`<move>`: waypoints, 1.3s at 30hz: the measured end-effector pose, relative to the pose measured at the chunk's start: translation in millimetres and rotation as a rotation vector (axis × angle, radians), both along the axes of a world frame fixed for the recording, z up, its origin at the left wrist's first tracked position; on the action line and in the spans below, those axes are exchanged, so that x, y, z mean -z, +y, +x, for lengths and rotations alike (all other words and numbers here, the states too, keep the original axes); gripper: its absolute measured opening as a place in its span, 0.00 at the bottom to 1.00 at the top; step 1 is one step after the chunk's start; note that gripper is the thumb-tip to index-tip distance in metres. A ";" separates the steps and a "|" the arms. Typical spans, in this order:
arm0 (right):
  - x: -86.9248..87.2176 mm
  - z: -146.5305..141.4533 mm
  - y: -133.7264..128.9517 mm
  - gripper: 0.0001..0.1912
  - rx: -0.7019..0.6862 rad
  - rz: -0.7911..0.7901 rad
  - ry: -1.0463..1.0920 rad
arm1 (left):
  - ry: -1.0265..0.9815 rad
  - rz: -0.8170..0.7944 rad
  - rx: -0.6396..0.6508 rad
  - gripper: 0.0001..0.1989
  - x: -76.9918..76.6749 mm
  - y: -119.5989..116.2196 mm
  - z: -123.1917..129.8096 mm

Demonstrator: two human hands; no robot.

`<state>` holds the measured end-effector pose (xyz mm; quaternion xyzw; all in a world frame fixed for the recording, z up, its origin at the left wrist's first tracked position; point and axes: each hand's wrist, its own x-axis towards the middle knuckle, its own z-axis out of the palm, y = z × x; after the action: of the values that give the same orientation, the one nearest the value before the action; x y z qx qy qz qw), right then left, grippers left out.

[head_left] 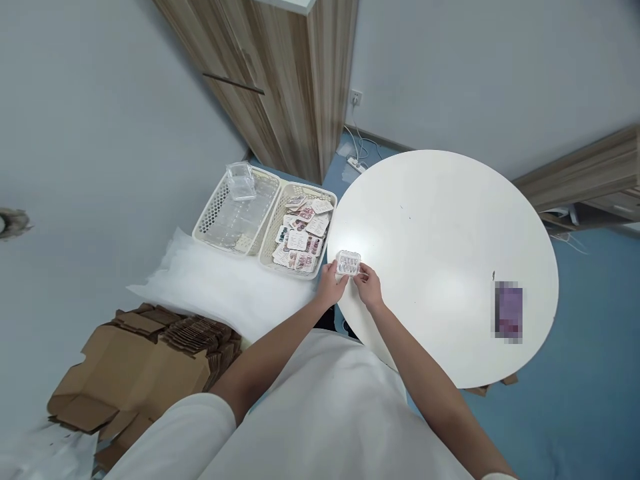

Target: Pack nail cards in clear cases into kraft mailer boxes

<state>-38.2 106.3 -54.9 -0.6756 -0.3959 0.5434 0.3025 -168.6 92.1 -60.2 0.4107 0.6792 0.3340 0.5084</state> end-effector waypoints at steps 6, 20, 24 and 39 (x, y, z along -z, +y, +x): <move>0.0 -6.4 5.1 0.28 -0.014 -0.006 -0.057 | 0.156 -0.028 0.139 0.31 0.6 6.3 -3.3; 9.1 -6.6 5.4 0.30 -0.057 0.000 -0.110 | 0.125 -0.032 0.192 0.36 8.7 1.4 -7.5; 7.0 -6.8 3.3 0.32 -0.066 -0.009 -0.085 | 0.119 -0.023 0.197 0.37 8.1 -1.1 -7.5; -13.1 24.1 -42.5 0.38 -0.224 -0.062 0.055 | 0.237 -0.022 0.169 0.37 -12.5 -28.9 5.4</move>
<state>-14.1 63.8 -41.8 -0.6210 -0.4433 0.6042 0.2297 -163.2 63.2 -47.7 0.4974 0.7010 0.2318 0.4555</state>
